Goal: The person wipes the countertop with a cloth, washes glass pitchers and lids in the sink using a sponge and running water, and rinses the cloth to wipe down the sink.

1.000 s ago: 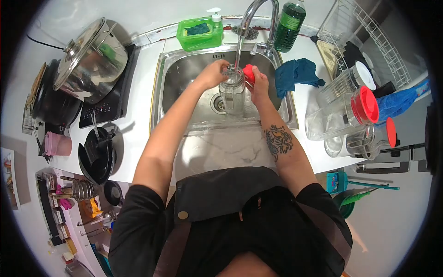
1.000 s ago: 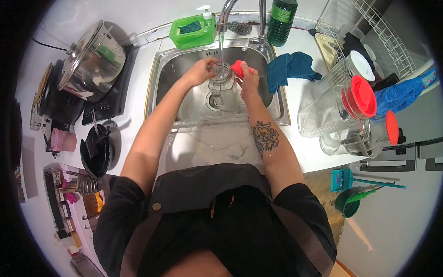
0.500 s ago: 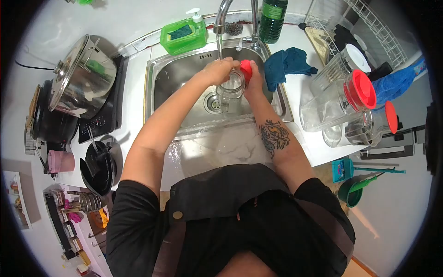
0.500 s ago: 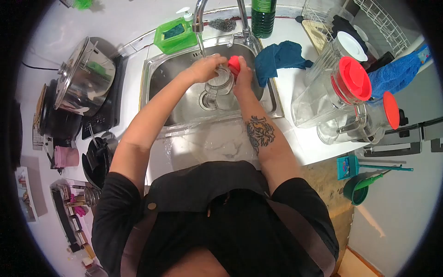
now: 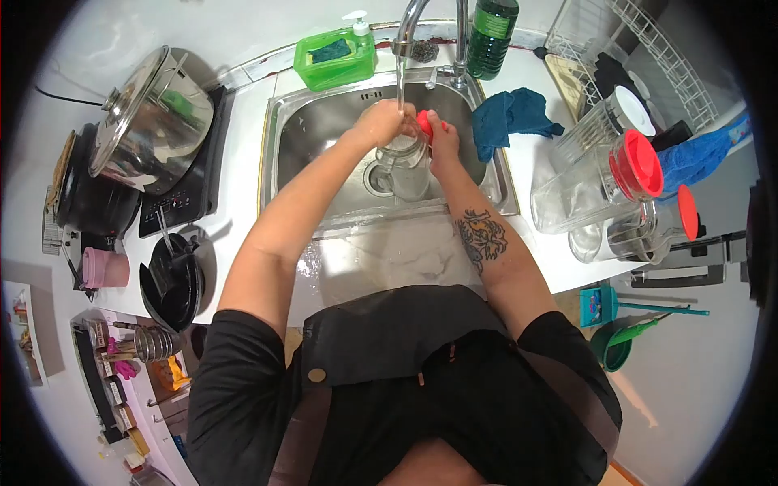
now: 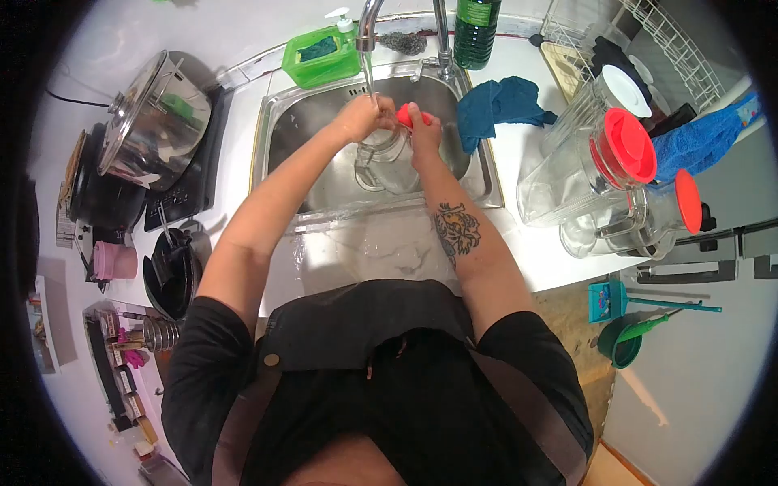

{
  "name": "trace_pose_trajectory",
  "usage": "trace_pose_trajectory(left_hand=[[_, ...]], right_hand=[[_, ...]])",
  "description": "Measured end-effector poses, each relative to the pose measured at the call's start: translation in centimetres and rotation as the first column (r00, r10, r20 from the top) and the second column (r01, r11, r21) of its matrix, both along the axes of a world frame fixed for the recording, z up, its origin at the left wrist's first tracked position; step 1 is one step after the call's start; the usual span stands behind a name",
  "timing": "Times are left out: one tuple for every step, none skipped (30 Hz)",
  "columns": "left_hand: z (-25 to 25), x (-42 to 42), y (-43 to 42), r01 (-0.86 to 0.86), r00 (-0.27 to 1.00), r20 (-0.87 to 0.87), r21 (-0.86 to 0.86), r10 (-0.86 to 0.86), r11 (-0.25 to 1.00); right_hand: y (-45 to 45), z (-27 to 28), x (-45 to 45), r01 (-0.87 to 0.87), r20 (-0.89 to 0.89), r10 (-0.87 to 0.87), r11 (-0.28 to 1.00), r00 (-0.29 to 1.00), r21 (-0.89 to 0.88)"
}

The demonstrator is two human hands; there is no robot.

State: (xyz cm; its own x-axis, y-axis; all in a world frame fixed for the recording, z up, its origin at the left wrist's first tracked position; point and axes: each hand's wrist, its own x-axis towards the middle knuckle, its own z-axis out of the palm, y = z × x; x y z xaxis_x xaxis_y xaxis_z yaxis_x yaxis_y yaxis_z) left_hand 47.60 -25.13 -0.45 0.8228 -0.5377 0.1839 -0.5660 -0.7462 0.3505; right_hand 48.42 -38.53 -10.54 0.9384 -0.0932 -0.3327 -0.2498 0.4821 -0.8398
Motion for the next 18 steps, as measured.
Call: trace_pose_trajectory(left_hand=[[0.2, -0.4, -0.4, -0.195, 0.979, -0.064, -0.052, 0.192, 0.979], [0.3, -1.0, -0.6, -0.197, 0.979, -0.060, -0.055, 0.193, 0.979], [0.0, -1.7, -0.7, -0.367, 0.930, -0.148, -0.319, 0.337, 0.873], [-0.9, -2.1, -0.7, -0.513, 0.857, -0.271, -0.536, 0.439, 0.670], [-2.3, -2.9, -0.5, -0.516, 0.851, -0.314, -0.644, 0.420, 0.565], [-2.7, -4.2, -0.7, -0.518, 0.850, -0.314, -0.641, 0.422, 0.566], [-3.1, -5.9, -1.1, -0.577, 0.806, -0.352, -0.649, 0.476, 0.496], [-3.5, -7.6, -1.4, -0.633, 0.754, -0.395, -0.651, 0.526, 0.419], [-4.4, -8.8, -1.5, -0.639, 0.748, -0.397, -0.647, 0.531, 0.416], [-5.3, -9.6, -1.7, -0.635, 0.746, -0.385, -0.656, 0.543, 0.408], [-6.2, -10.3, -1.7, -0.631, 0.743, -0.375, -0.668, 0.555, 0.394], [-5.6, -10.8, -1.7, -0.632, 0.741, -0.376, -0.670, 0.556, 0.390], [-4.4, -11.2, -1.5, -0.707, 0.707, -0.614, -0.586, 0.351, 0.397], [-3.5, -11.5, -1.5, -0.756, 0.590, -0.798, -0.492, 0.124, 0.432], [-3.4, -11.3, -1.7, -0.754, 0.593, -0.796, -0.496, 0.123, 0.431], [-3.4, -11.0, -2.2, -0.741, 0.647, -0.751, -0.579, 0.132, 0.341], [-3.4, -10.8, -2.5, -0.714, 0.695, -0.703, -0.654, 0.147, 0.251], [-3.5, -10.3, -2.3, -0.714, 0.696, -0.704, -0.653, 0.145, 0.254]], right_hand=[[0.1, -0.4, 0.2, 0.070, 0.088, -0.063, 0.995, 0.994, -0.076], [0.1, -0.8, 0.5, 0.146, 0.180, -0.119, 0.979, 0.976, -0.144], [0.0, -0.5, 0.4, 0.146, 0.182, -0.118, 0.979, 0.976, -0.146], [-0.2, 0.1, 0.0, 0.112, 0.157, -0.086, 0.980, 0.984, -0.163], [-0.3, 0.6, -0.3, 0.077, 0.130, -0.055, 0.981, 0.990, -0.177], [-0.3, 0.9, -0.2, 0.076, 0.129, -0.054, 0.982, 0.990, -0.174], [-0.2, 0.9, -0.1, 0.050, 0.116, -0.028, 0.980, 0.993, -0.193], [-0.1, 0.8, -0.3, 0.021, 0.100, 0.000, 0.977, 0.995, -0.213], [-0.1, 0.7, -0.2, 0.014, 0.094, 0.006, 0.977, 0.996, -0.211], [-0.1, 0.6, 0.0, 0.006, 0.094, 0.011, 0.983, 0.995, -0.186], [-0.1, 0.6, 0.0, -0.004, 0.095, 0.020, 0.986, 0.995, -0.166], [-0.2, 0.8, -0.1, -0.007, 0.095, 0.023, 0.986, 0.995, -0.170], [-0.3, 1.0, -0.3, -0.027, 0.072, 0.044, 0.975, 0.996, -0.219], [-0.4, 1.3, -0.4, -0.046, 0.049, 0.061, 0.963, 0.997, -0.266], [-0.4, 1.5, -0.5, -0.045, 0.053, 0.061, 0.963, 0.997, -0.267], [-0.4, 1.6, -0.6, -0.047, 0.041, 0.057, 0.976, 0.998, -0.214], [-0.5, 1.7, -0.8, -0.048, 0.028, 0.053, 0.986, 0.998, -0.159], [-0.7, 1.8, -1.1, -0.044, 0.028, 0.049, 0.986, 0.998, -0.158]])
